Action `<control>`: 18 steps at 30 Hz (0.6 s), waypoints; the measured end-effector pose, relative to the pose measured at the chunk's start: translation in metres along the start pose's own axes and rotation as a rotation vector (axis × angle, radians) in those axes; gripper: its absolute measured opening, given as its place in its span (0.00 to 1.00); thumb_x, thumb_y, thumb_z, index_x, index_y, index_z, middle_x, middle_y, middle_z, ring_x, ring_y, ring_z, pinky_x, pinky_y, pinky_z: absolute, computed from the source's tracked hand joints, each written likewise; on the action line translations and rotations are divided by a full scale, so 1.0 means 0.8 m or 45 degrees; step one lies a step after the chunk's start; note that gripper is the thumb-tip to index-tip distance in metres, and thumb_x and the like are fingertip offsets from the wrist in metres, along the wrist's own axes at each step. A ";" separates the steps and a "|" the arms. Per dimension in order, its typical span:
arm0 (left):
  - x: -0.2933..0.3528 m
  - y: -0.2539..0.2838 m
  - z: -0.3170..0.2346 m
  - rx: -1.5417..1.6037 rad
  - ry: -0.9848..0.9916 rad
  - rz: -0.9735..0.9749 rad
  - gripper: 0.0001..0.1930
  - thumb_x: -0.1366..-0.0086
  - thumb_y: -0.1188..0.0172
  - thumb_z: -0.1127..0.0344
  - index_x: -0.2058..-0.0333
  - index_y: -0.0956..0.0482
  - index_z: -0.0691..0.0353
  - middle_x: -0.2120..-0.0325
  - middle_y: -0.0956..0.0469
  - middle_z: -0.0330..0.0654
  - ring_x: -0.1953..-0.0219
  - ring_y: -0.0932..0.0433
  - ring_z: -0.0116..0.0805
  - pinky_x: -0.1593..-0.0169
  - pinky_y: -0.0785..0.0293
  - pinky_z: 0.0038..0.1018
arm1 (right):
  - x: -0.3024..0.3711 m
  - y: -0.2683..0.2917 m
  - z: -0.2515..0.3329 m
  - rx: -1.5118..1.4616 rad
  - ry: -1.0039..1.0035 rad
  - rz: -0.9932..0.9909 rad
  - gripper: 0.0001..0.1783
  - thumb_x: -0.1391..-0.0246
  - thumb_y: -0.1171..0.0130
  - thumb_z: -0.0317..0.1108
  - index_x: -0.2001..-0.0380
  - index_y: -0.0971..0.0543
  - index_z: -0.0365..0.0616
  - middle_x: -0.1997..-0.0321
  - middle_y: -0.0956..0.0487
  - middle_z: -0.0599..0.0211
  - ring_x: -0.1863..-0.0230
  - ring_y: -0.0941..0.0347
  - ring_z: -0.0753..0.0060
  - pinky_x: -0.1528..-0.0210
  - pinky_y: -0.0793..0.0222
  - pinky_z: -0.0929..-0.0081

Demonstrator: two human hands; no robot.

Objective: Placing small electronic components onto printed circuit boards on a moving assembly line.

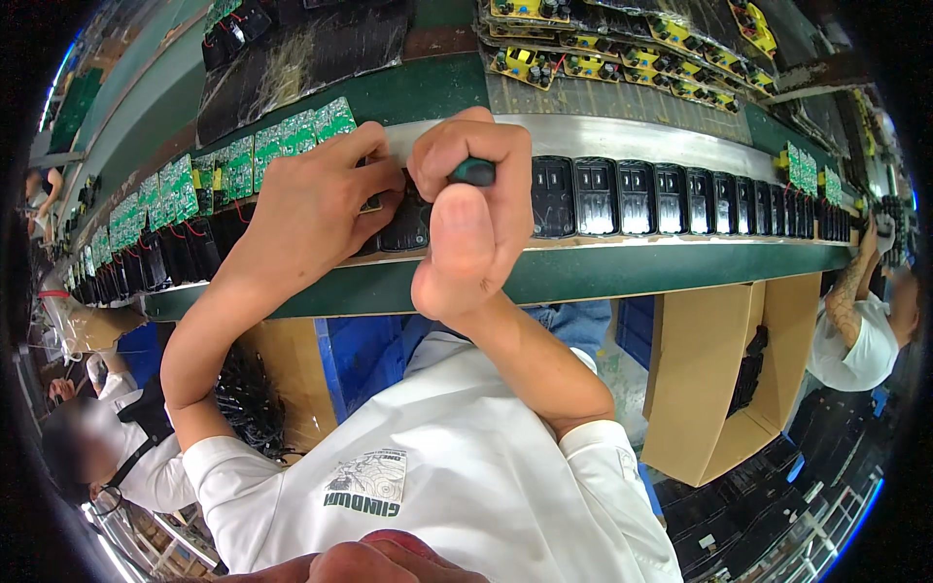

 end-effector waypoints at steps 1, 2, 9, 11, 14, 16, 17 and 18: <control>0.000 -0.001 0.001 0.004 0.001 0.008 0.06 0.45 0.31 0.71 0.67 0.18 0.58 0.65 0.28 0.34 0.71 0.24 0.37 0.70 0.31 0.32 | -0.002 -0.002 -0.002 0.000 -0.026 -0.010 0.13 0.32 0.51 0.45 0.62 0.34 0.47 0.70 0.35 0.65 0.70 0.45 0.72 0.66 0.42 0.69; 0.000 -0.003 0.001 0.008 0.001 0.016 0.06 0.45 0.31 0.71 0.67 0.18 0.58 0.65 0.28 0.34 0.71 0.24 0.37 0.70 0.31 0.32 | -0.004 -0.004 -0.005 0.000 -0.052 -0.020 0.12 0.33 0.51 0.44 0.62 0.34 0.46 0.70 0.34 0.65 0.70 0.45 0.72 0.65 0.42 0.69; -0.002 0.005 -0.006 -0.008 -0.080 -0.063 0.03 0.41 0.33 0.66 0.70 0.19 0.56 0.66 0.31 0.38 0.69 0.23 0.39 0.72 0.29 0.35 | -0.002 -0.017 0.010 0.208 0.223 0.309 0.09 0.36 0.52 0.38 0.64 0.33 0.44 0.70 0.33 0.64 0.69 0.44 0.72 0.63 0.40 0.70; -0.004 0.003 -0.006 -0.034 -0.052 0.001 0.03 0.42 0.33 0.67 0.70 0.19 0.56 0.66 0.30 0.38 0.69 0.23 0.39 0.72 0.29 0.35 | -0.003 -0.013 0.003 0.137 0.050 0.175 0.08 0.37 0.52 0.36 0.65 0.33 0.44 0.69 0.32 0.64 0.69 0.43 0.71 0.63 0.40 0.69; -0.013 0.007 -0.006 -0.069 -0.040 0.056 0.03 0.42 0.33 0.67 0.70 0.19 0.56 0.67 0.29 0.38 0.70 0.23 0.40 0.72 0.29 0.35 | 0.000 -0.007 0.001 0.064 -0.100 0.038 0.06 0.38 0.52 0.35 0.66 0.32 0.44 0.69 0.31 0.64 0.68 0.42 0.71 0.62 0.39 0.69; -0.028 0.013 -0.008 -0.068 -0.033 0.259 0.05 0.44 0.32 0.66 0.69 0.18 0.56 0.66 0.27 0.38 0.69 0.23 0.40 0.70 0.28 0.35 | 0.006 -0.008 0.010 0.078 0.012 0.123 0.06 0.39 0.52 0.34 0.66 0.32 0.44 0.69 0.31 0.65 0.68 0.41 0.70 0.62 0.39 0.69; -0.033 0.016 -0.008 -0.068 -0.027 0.362 0.06 0.44 0.31 0.65 0.69 0.18 0.56 0.66 0.26 0.39 0.69 0.22 0.41 0.69 0.28 0.35 | 0.010 -0.009 0.014 0.086 0.066 0.165 0.06 0.40 0.52 0.34 0.66 0.31 0.44 0.69 0.30 0.65 0.67 0.41 0.70 0.62 0.38 0.68; -0.037 0.013 -0.008 -0.069 -0.022 0.466 0.07 0.45 0.31 0.65 0.69 0.18 0.56 0.66 0.25 0.39 0.68 0.22 0.41 0.68 0.27 0.36 | 0.012 -0.009 0.019 0.094 0.119 0.206 0.05 0.40 0.52 0.33 0.66 0.31 0.44 0.69 0.30 0.65 0.67 0.40 0.70 0.61 0.38 0.68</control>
Point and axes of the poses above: each hand's wrist, its own x-axis away from the middle knuckle, its own y-axis out of the back of the hand, z = x × y, the point moved 8 cm from there along -x, towards the middle knuckle
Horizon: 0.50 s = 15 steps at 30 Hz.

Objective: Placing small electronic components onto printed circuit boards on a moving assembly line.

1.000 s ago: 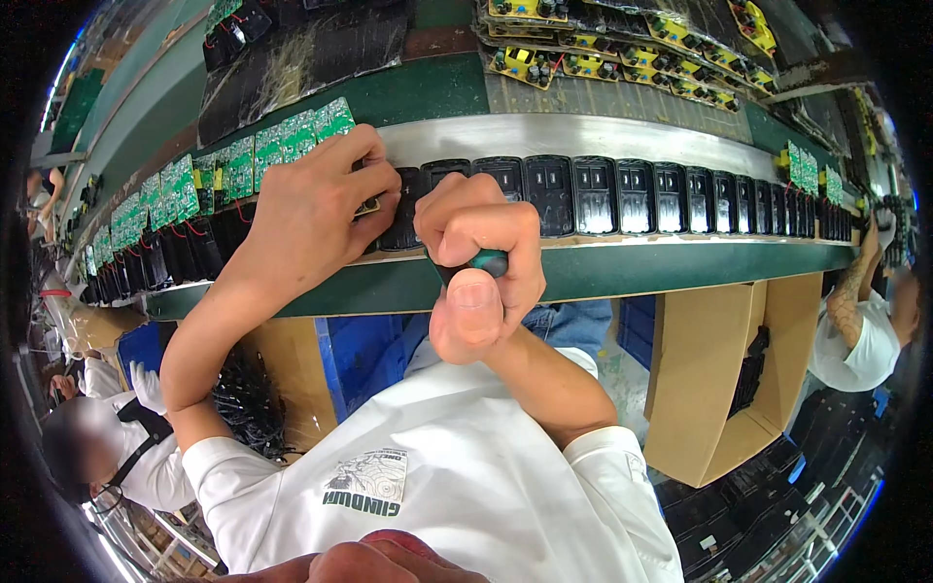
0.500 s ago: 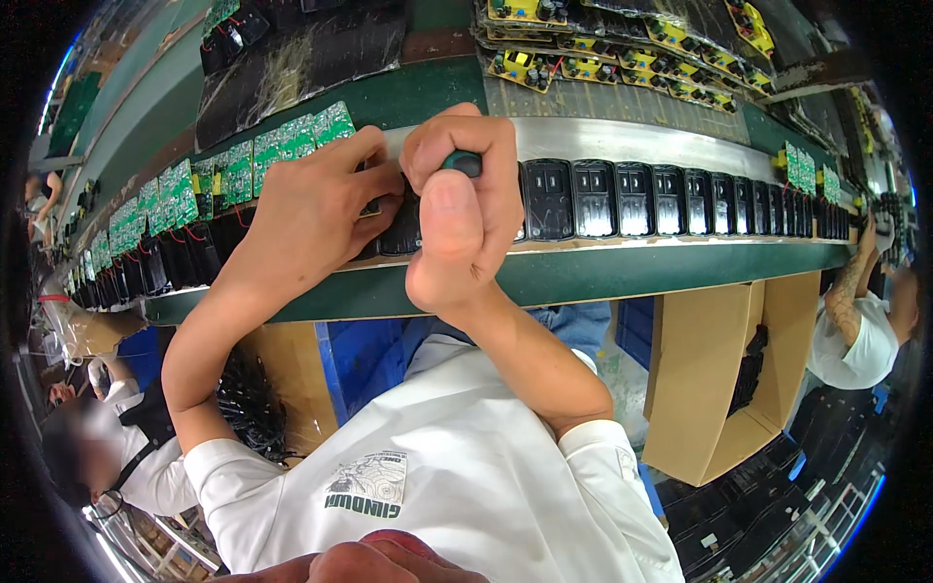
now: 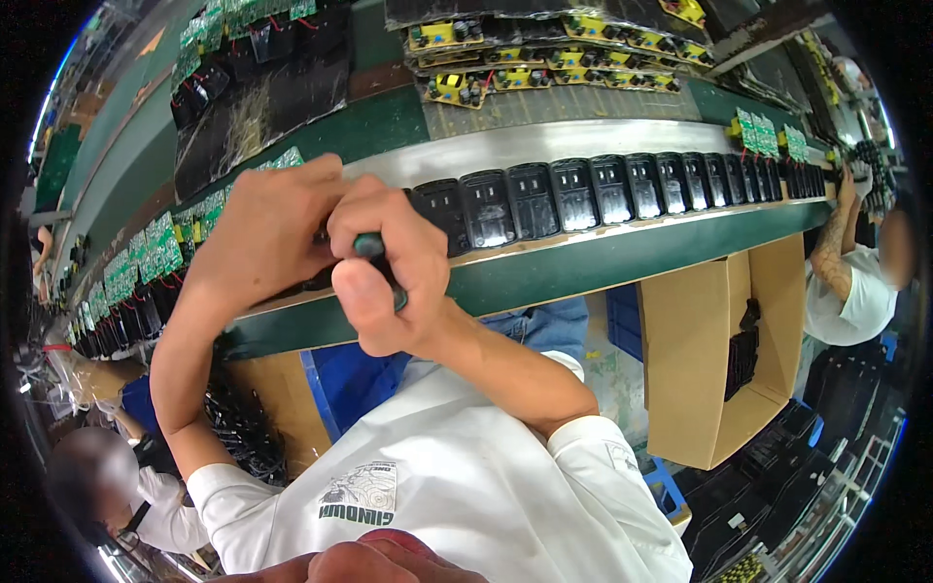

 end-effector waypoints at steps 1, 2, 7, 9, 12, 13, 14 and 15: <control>-0.006 0.003 0.005 -0.011 -0.002 -0.005 0.07 0.45 0.31 0.65 0.69 0.18 0.56 0.66 0.25 0.39 0.68 0.22 0.41 0.68 0.27 0.36 | 0.000 0.000 0.001 -0.002 0.012 -0.001 0.05 0.40 0.52 0.33 0.66 0.31 0.44 0.69 0.30 0.65 0.67 0.40 0.70 0.61 0.38 0.68; -0.016 0.009 0.011 -0.005 -0.042 -0.062 0.09 0.47 0.29 0.66 0.67 0.18 0.57 0.65 0.24 0.39 0.69 0.22 0.41 0.67 0.27 0.36 | 0.000 -0.002 0.001 -0.004 -0.002 0.016 0.05 0.40 0.51 0.33 0.65 0.31 0.43 0.69 0.30 0.65 0.67 0.40 0.69 0.61 0.37 0.68; -0.060 0.018 0.035 0.043 -0.226 -0.243 0.17 0.53 0.26 0.68 0.62 0.16 0.59 0.63 0.20 0.37 0.70 0.24 0.41 0.63 0.26 0.35 | -0.003 -0.001 -0.001 -0.052 -0.067 0.068 0.06 0.41 0.51 0.33 0.65 0.30 0.42 0.69 0.29 0.65 0.67 0.39 0.69 0.58 0.36 0.70; -0.069 0.018 0.039 0.120 -0.338 -0.274 0.19 0.53 0.25 0.67 0.59 0.16 0.59 0.63 0.19 0.36 0.70 0.23 0.40 0.62 0.26 0.35 | -0.005 0.002 -0.003 -0.049 -0.107 0.060 0.06 0.41 0.51 0.32 0.65 0.29 0.42 0.69 0.28 0.64 0.67 0.39 0.69 0.58 0.36 0.71; -0.094 0.044 0.026 0.283 -0.311 -0.399 0.18 0.46 0.26 0.68 0.55 0.16 0.59 0.64 0.19 0.33 0.70 0.24 0.36 0.62 0.26 0.33 | -0.007 0.004 -0.005 -0.109 -0.208 0.053 0.04 0.42 0.51 0.30 0.66 0.28 0.41 0.69 0.26 0.63 0.68 0.39 0.69 0.63 0.39 0.74; -0.106 0.058 0.013 0.271 -0.327 -0.406 0.18 0.46 0.26 0.68 0.55 0.16 0.59 0.64 0.19 0.33 0.70 0.24 0.36 0.62 0.26 0.33 | -0.004 0.004 -0.007 -0.284 -0.321 0.030 0.06 0.47 0.53 0.27 0.65 0.28 0.42 0.69 0.28 0.63 0.69 0.40 0.70 0.63 0.41 0.75; -0.119 0.085 0.008 0.365 -0.199 -0.554 0.16 0.42 0.28 0.66 0.55 0.16 0.60 0.66 0.19 0.33 0.70 0.24 0.36 0.62 0.26 0.32 | -0.005 0.008 0.001 -0.380 -0.316 0.006 0.10 0.52 0.57 0.24 0.65 0.29 0.42 0.70 0.29 0.63 0.69 0.40 0.71 0.63 0.41 0.75; -0.132 0.104 0.008 0.464 -0.073 -0.701 0.14 0.38 0.29 0.64 0.55 0.16 0.60 0.67 0.19 0.33 0.71 0.25 0.35 0.63 0.26 0.31 | -0.010 0.012 0.013 -0.412 -0.241 0.039 0.14 0.55 0.59 0.23 0.64 0.29 0.41 0.69 0.29 0.62 0.68 0.39 0.70 0.63 0.40 0.75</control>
Point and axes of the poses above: each hand's wrist, its own x-axis away from the middle knuckle, its own y-axis out of the back of the hand, z = x × y, the point moved 8 cm from there along -x, towards the middle knuckle
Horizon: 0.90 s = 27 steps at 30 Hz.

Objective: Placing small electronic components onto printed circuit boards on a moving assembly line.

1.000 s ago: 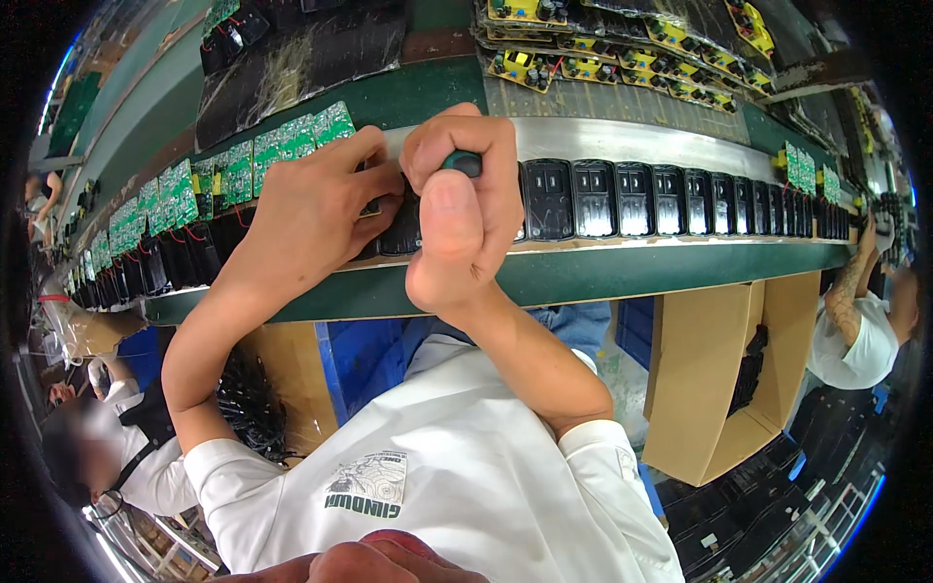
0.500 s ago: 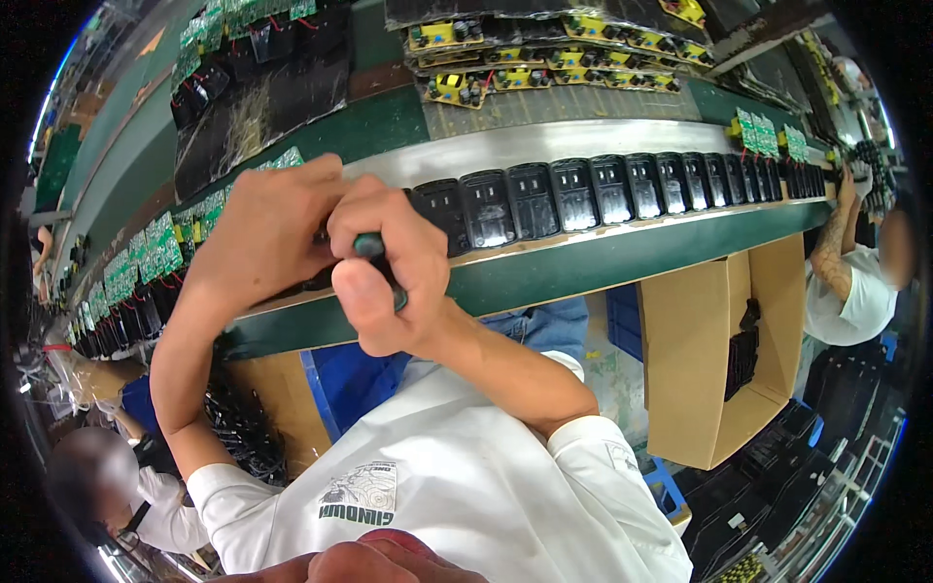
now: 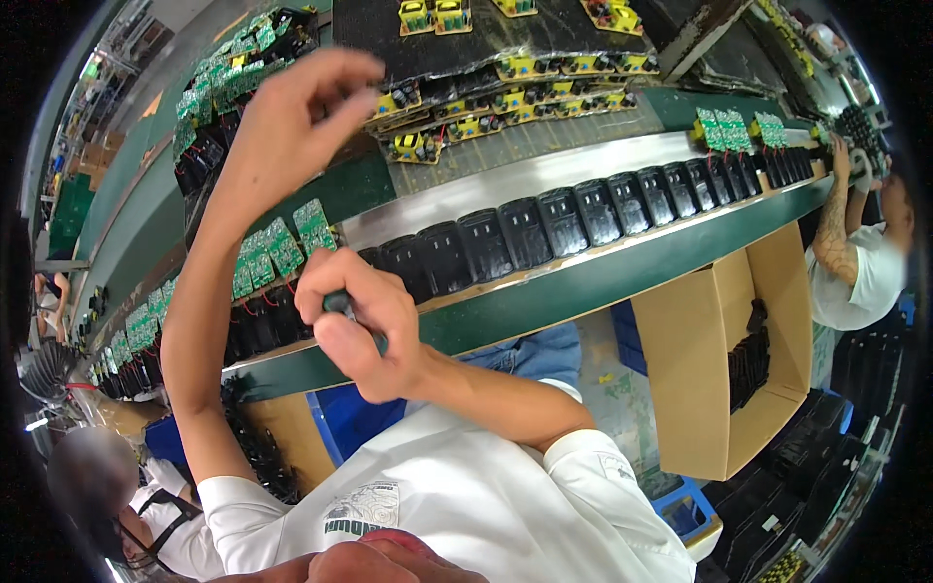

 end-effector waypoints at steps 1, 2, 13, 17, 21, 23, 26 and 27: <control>-0.017 0.006 -0.014 -0.139 -0.109 -0.161 0.13 0.36 0.30 0.62 0.56 0.17 0.60 0.69 0.19 0.34 0.73 0.25 0.35 0.64 0.26 0.30 | -0.002 -0.003 0.016 -0.004 0.069 0.045 0.10 0.49 0.56 0.27 0.63 0.29 0.41 0.67 0.29 0.62 0.67 0.39 0.70 0.62 0.39 0.74; -0.038 0.008 -0.020 -0.267 -0.221 -0.322 0.12 0.34 0.32 0.60 0.57 0.17 0.60 0.70 0.19 0.34 0.74 0.26 0.35 0.65 0.27 0.30 | -0.001 0.000 0.027 0.057 0.057 0.108 0.09 0.42 0.52 0.33 0.61 0.29 0.42 0.65 0.28 0.62 0.67 0.38 0.70 0.62 0.38 0.73; -0.129 -0.026 0.053 -0.616 0.178 0.075 0.18 0.36 0.32 0.53 0.54 0.21 0.56 0.67 0.19 0.39 0.66 0.18 0.42 0.59 0.22 0.35 | 0.015 0.063 0.076 0.091 0.043 -0.104 0.11 0.41 0.46 0.35 0.57 0.28 0.42 0.63 0.27 0.61 0.66 0.37 0.71 0.61 0.38 0.74; -0.112 -0.016 0.057 -0.468 0.216 0.126 0.23 0.40 0.28 0.57 0.51 0.24 0.58 0.67 0.20 0.40 0.67 0.19 0.38 0.59 0.23 0.33 | 0.007 0.069 0.101 0.156 0.052 -0.168 0.15 0.42 0.43 0.30 0.52 0.27 0.41 0.59 0.26 0.60 0.64 0.35 0.71 0.60 0.37 0.74; -0.043 -0.011 0.019 0.229 -0.009 -0.077 0.34 0.46 0.25 0.69 0.42 0.29 0.60 0.67 0.22 0.39 0.66 0.22 0.31 0.59 0.24 0.28 | -0.015 0.085 0.129 0.491 0.029 -0.370 0.22 0.45 0.39 0.25 0.45 0.25 0.38 0.54 0.24 0.59 0.61 0.33 0.72 0.58 0.35 0.74; -0.003 -0.008 -0.028 0.384 -0.001 -0.080 0.39 0.48 0.25 0.75 0.37 0.31 0.61 0.66 0.23 0.39 0.65 0.23 0.29 0.59 0.25 0.26 | -0.028 0.093 0.140 0.828 0.032 -0.305 0.26 0.47 0.35 0.23 0.42 0.23 0.39 0.51 0.24 0.60 0.58 0.32 0.71 0.56 0.34 0.74; 0.045 0.001 -0.085 0.460 -0.110 -0.090 0.50 0.50 0.26 0.80 0.28 0.39 0.58 0.62 0.23 0.40 0.63 0.22 0.29 0.57 0.23 0.26 | -0.040 0.098 0.143 1.164 0.021 -0.218 0.31 0.49 0.31 0.22 0.40 0.21 0.39 0.48 0.23 0.61 0.55 0.30 0.71 0.54 0.34 0.74; 0.056 0.001 -0.094 0.467 -0.098 -0.075 0.52 0.51 0.26 0.82 0.26 0.40 0.57 0.61 0.23 0.40 0.62 0.21 0.30 0.56 0.22 0.27 | -0.042 0.098 0.140 1.146 0.036 -0.165 0.30 0.50 0.29 0.23 0.41 0.19 0.40 0.47 0.23 0.60 0.55 0.30 0.71 0.54 0.34 0.74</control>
Point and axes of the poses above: each hand's wrist, its own x-axis away from the middle knuckle, its own y-axis out of the back of the hand, z = x × y, the point moved 8 cm from there along -x, towards the middle knuckle
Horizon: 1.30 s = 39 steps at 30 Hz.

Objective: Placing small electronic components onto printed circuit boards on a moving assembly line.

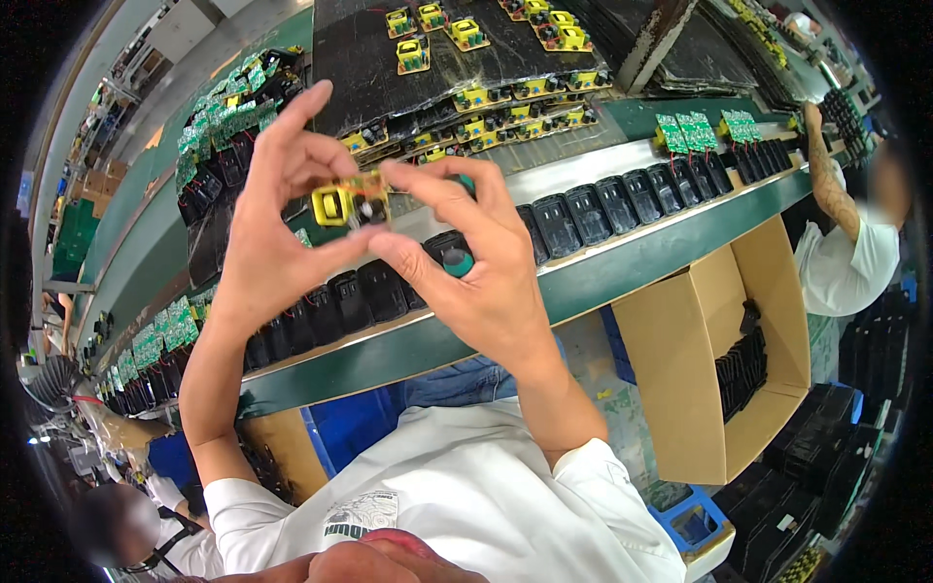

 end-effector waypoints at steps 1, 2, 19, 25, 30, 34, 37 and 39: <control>0.007 0.001 -0.008 0.001 0.001 -0.007 0.52 0.51 0.26 0.82 0.26 0.40 0.57 0.61 0.23 0.40 0.62 0.21 0.30 0.56 0.22 0.27 | -0.001 -0.004 -0.001 -0.020 0.037 0.041 0.29 0.51 0.28 0.24 0.42 0.18 0.41 0.47 0.23 0.60 0.54 0.29 0.71 0.53 0.34 0.74; 0.013 -0.003 -0.010 0.000 0.042 0.049 0.53 0.49 0.26 0.81 0.25 0.42 0.58 0.60 0.23 0.40 0.60 0.21 0.30 0.53 0.23 0.26 | -0.002 -0.008 -0.001 -0.040 0.073 0.082 0.28 0.51 0.26 0.24 0.44 0.16 0.41 0.47 0.23 0.60 0.53 0.29 0.70 0.52 0.34 0.75; 0.044 -0.016 -0.025 0.047 0.109 0.225 0.36 0.43 0.35 0.75 0.35 0.33 0.64 0.58 0.21 0.47 0.59 0.20 0.42 0.56 0.22 0.31 | 0.010 -0.027 -0.005 -0.471 0.042 0.146 0.12 0.51 0.23 0.24 0.60 0.09 0.44 0.49 0.23 0.60 0.53 0.25 0.70 0.49 0.28 0.73; 0.056 -0.016 -0.020 0.052 0.014 0.425 0.18 0.41 0.35 0.75 0.51 0.25 0.64 0.63 0.22 0.45 0.66 0.23 0.38 0.60 0.24 0.30 | 0.032 -0.037 -0.030 -0.818 -0.384 0.165 0.07 0.45 0.25 0.29 0.63 0.10 0.40 0.48 0.23 0.60 0.55 0.26 0.72 0.52 0.30 0.77; 0.061 -0.015 -0.030 -0.181 -0.010 0.329 0.11 0.38 0.36 0.77 0.58 0.24 0.66 0.65 0.23 0.42 0.68 0.25 0.32 0.61 0.27 0.28 | 0.047 -0.058 -0.040 -1.204 -0.780 0.190 0.08 0.40 0.27 0.32 0.63 0.12 0.38 0.47 0.23 0.60 0.55 0.27 0.73 0.53 0.31 0.79; 0.075 -0.009 -0.013 0.431 0.005 0.057 0.06 0.34 0.34 0.75 0.61 0.22 0.65 0.67 0.22 0.39 0.67 0.23 0.30 0.60 0.25 0.25 | 0.050 -0.080 -0.028 -1.628 -0.866 0.236 0.09 0.39 0.29 0.33 0.63 0.13 0.38 0.47 0.24 0.60 0.56 0.27 0.72 0.53 0.32 0.79; 0.087 -0.017 0.012 0.841 0.389 0.054 0.05 0.34 0.33 0.76 0.62 0.21 0.65 0.68 0.21 0.38 0.67 0.23 0.28 0.58 0.26 0.24 | 0.053 -0.070 -0.038 -1.216 -0.780 0.097 0.08 0.38 0.30 0.33 0.62 0.14 0.39 0.45 0.25 0.59 0.57 0.27 0.71 0.54 0.31 0.78; 0.093 -0.021 0.022 0.977 0.519 0.048 0.05 0.33 0.33 0.76 0.63 0.21 0.65 0.68 0.21 0.38 0.67 0.23 0.27 0.57 0.26 0.24 | 0.052 -0.068 -0.039 -1.080 -0.750 0.056 0.08 0.38 0.30 0.33 0.62 0.14 0.39 0.44 0.25 0.59 0.58 0.27 0.71 0.54 0.31 0.77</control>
Point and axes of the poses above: each hand's wrist, its own x-axis away from the middle knuckle, its own y-axis out of the back of the hand, z = x × y, the point moved 8 cm from there along -x, towards the middle knuckle
